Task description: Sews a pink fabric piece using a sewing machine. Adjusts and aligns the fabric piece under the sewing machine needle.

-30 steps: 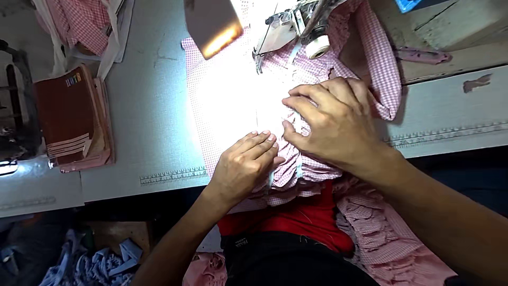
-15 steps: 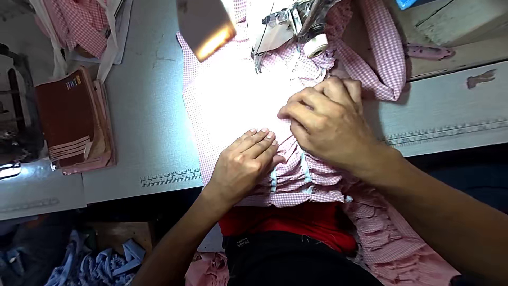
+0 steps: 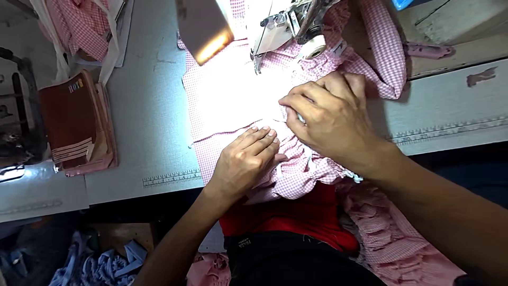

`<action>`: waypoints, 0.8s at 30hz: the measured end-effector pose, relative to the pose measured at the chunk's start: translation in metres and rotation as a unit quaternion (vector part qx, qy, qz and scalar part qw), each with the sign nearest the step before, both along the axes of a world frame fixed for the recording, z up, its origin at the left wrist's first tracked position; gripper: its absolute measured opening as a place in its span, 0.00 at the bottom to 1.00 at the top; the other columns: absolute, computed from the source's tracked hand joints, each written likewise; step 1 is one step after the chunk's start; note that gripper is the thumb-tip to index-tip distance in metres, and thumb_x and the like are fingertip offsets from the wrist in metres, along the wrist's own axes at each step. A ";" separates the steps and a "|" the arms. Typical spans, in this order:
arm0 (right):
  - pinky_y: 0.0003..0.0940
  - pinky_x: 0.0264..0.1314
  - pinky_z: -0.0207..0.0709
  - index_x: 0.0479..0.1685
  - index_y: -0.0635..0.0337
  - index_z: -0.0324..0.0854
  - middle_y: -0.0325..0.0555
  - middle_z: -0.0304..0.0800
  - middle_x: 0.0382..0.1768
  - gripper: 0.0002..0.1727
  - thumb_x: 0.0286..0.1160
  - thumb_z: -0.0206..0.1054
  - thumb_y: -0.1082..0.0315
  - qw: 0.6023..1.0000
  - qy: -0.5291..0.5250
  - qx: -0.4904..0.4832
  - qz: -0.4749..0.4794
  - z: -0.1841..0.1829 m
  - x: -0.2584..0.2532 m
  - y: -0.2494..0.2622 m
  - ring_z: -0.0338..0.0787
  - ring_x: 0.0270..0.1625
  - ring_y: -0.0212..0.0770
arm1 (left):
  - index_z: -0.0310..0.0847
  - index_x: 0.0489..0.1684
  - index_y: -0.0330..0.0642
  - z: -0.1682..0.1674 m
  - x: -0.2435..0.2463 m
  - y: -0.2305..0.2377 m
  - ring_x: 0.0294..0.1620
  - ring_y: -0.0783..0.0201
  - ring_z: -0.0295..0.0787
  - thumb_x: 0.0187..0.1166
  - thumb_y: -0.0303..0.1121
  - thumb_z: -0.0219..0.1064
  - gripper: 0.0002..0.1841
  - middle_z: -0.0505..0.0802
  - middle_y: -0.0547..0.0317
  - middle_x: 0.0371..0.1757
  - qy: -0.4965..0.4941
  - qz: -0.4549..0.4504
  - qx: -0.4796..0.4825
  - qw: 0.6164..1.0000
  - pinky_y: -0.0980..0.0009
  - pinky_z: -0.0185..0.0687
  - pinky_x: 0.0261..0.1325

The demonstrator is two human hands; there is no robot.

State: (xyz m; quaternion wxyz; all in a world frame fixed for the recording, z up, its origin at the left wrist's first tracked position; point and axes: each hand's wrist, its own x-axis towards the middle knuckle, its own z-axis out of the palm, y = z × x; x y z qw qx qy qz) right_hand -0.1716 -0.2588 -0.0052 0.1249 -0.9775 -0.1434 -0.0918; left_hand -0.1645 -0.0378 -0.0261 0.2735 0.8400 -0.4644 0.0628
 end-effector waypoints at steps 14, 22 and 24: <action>0.71 0.71 0.57 0.67 0.55 0.87 0.55 0.83 0.70 0.25 0.81 0.58 0.51 1.000 -0.008 -0.001 0.002 -0.002 0.003 -0.005 0.77 0.70 0.67 | 0.95 0.53 0.41 -0.001 0.003 0.000 0.71 0.57 0.89 0.85 0.39 0.67 0.14 0.96 0.53 0.61 -0.002 0.005 0.010 1.000 0.61 0.78 0.81; 0.68 0.73 0.57 0.58 0.55 0.90 0.49 0.90 0.63 0.23 0.83 0.57 0.49 1.000 -0.003 0.001 0.017 -0.002 0.008 -0.005 0.83 0.63 0.60 | 0.96 0.51 0.41 -0.002 0.003 0.000 0.71 0.57 0.90 0.84 0.36 0.67 0.12 0.96 0.53 0.61 -0.004 -0.001 0.000 1.000 0.62 0.79 0.80; 0.70 0.74 0.55 0.64 0.54 0.88 0.49 0.85 0.72 0.25 0.80 0.57 0.49 1.000 0.015 -0.004 0.011 0.001 0.006 -0.004 0.79 0.71 0.62 | 0.95 0.52 0.41 -0.002 0.004 0.000 0.71 0.57 0.90 0.84 0.37 0.67 0.13 0.96 0.53 0.61 -0.002 -0.001 -0.002 1.000 0.62 0.78 0.81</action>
